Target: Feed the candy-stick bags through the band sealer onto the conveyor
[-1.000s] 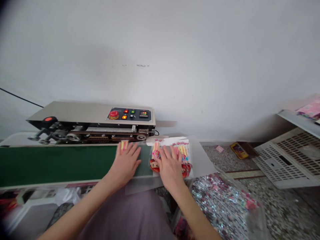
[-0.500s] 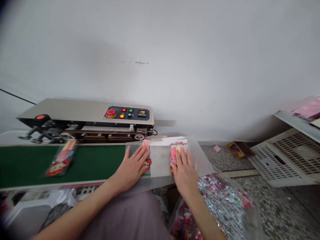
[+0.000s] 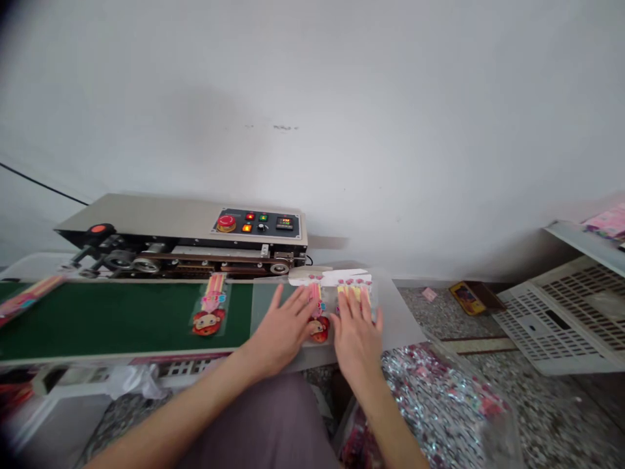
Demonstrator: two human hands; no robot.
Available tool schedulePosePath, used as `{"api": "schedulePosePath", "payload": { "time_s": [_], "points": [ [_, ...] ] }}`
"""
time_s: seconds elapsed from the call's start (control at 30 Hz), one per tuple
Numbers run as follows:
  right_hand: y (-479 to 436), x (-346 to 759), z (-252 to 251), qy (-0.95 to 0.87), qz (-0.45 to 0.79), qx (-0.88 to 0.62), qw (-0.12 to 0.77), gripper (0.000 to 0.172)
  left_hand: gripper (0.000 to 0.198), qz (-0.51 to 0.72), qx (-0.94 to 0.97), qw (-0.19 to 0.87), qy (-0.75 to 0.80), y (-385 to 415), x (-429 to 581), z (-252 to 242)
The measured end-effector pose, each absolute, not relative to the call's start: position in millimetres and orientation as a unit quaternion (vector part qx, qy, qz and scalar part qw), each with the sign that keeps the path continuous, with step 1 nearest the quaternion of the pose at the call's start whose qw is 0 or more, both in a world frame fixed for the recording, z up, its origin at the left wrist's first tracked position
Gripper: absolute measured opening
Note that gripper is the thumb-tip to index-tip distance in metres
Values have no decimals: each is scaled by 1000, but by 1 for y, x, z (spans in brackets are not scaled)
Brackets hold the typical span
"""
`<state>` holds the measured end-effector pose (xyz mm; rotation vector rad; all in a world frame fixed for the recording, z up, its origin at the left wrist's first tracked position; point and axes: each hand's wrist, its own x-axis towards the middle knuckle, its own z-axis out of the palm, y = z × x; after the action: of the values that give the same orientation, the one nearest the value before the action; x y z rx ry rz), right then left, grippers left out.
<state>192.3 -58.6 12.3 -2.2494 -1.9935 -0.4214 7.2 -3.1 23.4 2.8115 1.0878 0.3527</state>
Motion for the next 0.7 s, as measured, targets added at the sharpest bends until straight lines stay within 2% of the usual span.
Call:
{"api": "schedulePosePath", "payload": {
  "time_s": [0.13,0.23,0.5,0.6,0.7],
  "points": [
    [-63,213,3,-642,-140,-754,17,50,56,127,935,37,328,1,20,-2],
    [-58,201,-4,-657,-128,-743,21,52,54,120,930,20,346,6,4,-9],
    [-38,141,12,-665,-78,-736,93,60,53,55,917,0,396,15,-49,10],
    [-43,155,17,-665,-97,-734,98,55,52,55,897,-12,438,13,-44,21],
    [-52,181,15,-660,-124,-736,83,49,49,80,908,4,411,7,-17,26]
  ]
}}
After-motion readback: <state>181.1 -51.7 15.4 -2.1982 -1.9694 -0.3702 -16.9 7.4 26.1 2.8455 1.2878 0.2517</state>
